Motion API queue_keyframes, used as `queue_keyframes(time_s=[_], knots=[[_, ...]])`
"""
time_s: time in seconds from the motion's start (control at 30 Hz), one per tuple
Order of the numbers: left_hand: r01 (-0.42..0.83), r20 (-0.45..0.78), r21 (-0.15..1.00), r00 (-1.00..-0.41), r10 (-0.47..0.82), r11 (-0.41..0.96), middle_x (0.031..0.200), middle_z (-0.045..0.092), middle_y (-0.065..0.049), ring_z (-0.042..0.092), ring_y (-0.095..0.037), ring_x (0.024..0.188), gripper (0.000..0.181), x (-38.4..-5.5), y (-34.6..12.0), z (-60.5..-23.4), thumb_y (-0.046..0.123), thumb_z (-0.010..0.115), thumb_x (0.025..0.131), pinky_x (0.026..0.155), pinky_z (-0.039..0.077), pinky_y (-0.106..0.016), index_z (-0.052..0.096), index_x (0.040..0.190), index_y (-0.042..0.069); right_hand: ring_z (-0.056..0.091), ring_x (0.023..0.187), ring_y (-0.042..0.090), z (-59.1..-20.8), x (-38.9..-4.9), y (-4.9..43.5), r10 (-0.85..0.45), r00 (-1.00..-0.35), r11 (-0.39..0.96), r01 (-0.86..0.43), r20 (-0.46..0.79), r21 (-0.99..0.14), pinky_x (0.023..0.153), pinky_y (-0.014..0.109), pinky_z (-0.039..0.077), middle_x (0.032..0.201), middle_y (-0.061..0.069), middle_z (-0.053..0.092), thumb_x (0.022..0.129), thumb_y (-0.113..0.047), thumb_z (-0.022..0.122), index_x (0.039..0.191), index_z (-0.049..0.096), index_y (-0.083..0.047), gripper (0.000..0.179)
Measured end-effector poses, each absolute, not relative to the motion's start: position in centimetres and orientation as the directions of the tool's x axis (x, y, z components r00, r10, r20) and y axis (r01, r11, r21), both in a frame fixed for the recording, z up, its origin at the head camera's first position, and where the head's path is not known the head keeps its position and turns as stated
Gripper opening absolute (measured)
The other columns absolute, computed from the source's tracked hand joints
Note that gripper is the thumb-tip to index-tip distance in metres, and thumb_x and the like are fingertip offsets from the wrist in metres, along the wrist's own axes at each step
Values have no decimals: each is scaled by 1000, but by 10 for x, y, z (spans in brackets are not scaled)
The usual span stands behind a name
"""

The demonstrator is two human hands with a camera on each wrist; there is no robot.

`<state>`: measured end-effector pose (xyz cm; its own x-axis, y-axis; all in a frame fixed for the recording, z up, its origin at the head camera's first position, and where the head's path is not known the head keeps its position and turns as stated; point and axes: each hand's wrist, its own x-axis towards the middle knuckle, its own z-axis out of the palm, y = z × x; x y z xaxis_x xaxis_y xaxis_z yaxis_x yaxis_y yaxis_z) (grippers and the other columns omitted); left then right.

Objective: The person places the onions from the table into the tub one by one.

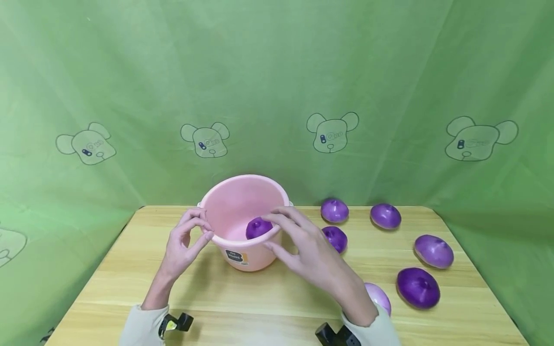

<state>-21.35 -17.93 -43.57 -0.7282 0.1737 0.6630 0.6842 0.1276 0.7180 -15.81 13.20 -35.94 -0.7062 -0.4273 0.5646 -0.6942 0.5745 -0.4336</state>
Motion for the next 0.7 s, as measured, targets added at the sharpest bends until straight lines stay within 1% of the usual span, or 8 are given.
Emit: queue_keyframes(time_s=[0.17, 0.27, 0.33, 0.4, 0.47, 0.5, 0.57, 0.7], knots=[[685, 665, 717, -728, 168, 132, 111, 57, -15, 49, -34, 122, 16, -212, -177, -436, -11, 73, 83, 120, 29, -50, 68, 89, 3, 51, 136, 22, -360, -154, 140, -417, -703, 586, -693, 576, -421, 111, 48, 45, 147, -1, 53, 90, -27, 80, 140, 60, -20, 55], [685, 666, 717, -728, 161, 128, 110, 57, -15, 49, -28, 122, 18, -211, -179, -437, -13, 73, 82, 120, 29, -47, 68, 89, 4, 51, 135, 20, -361, -153, 144, -416, -710, 590, -686, 568, -425, 109, 44, 47, 148, -2, 52, 90, -28, 80, 141, 60, -19, 55], [685, 666, 718, -728, 164, 125, 110, 57, -15, 49, -30, 122, 18, -210, -180, -438, -13, 73, 83, 121, 29, -46, 68, 89, 3, 62, 114, 14, -362, -151, 146, -417, -714, 587, -684, 563, -433, 95, 35, 57, 149, -1, 51, 90, -26, 80, 141, 60, -17, 55], [686, 666, 717, -726, 171, 121, 110, 57, -15, 49, -33, 122, 17, -210, -180, -438, -12, 73, 83, 121, 29, -47, 68, 90, 3, 62, 112, 13, -363, -150, 151, -416, -717, 593, -680, 559, -430, 92, 34, 57, 148, 1, 52, 89, -25, 81, 140, 60, -18, 55], [687, 666, 716, -725, 176, 119, 109, 57, -15, 49, -38, 120, 16, -210, -180, -437, -11, 73, 84, 121, 29, -48, 68, 90, 3, 63, 113, 14, -362, -149, 156, -425, -716, 594, -682, 553, -426, 93, 35, 57, 148, 2, 52, 89, -23, 81, 140, 60, -18, 56], [688, 667, 715, -724, 177, 120, 109, 57, -15, 48, -40, 119, 16, -210, -180, -437, -10, 73, 84, 121, 29, -49, 68, 89, 4, 63, 114, 15, -362, -149, 158, -430, -716, 594, -683, 550, -425, 97, 37, 56, 148, 2, 52, 88, -23, 82, 140, 60, -18, 56], [689, 667, 715, -723, 178, 119, 109, 57, -15, 48, -39, 118, 15, -211, -179, -436, -10, 73, 84, 121, 28, -49, 68, 89, 4, 52, 134, 22, -361, -148, 163, -433, -715, 605, -682, 549, -411, 110, 45, 46, 147, 2, 53, 88, -22, 82, 140, 60, -19, 57], [686, 664, 717, -726, 179, 125, 110, 57, -14, 48, -41, 119, 15, -212, -180, -436, -9, 73, 85, 121, 28, -50, 68, 89, 4, 53, 134, 23, -359, -146, 171, -426, -720, 633, -670, 549, -388, 110, 46, 45, 146, 0, 54, 87, -20, 83, 140, 60, -20, 58]])
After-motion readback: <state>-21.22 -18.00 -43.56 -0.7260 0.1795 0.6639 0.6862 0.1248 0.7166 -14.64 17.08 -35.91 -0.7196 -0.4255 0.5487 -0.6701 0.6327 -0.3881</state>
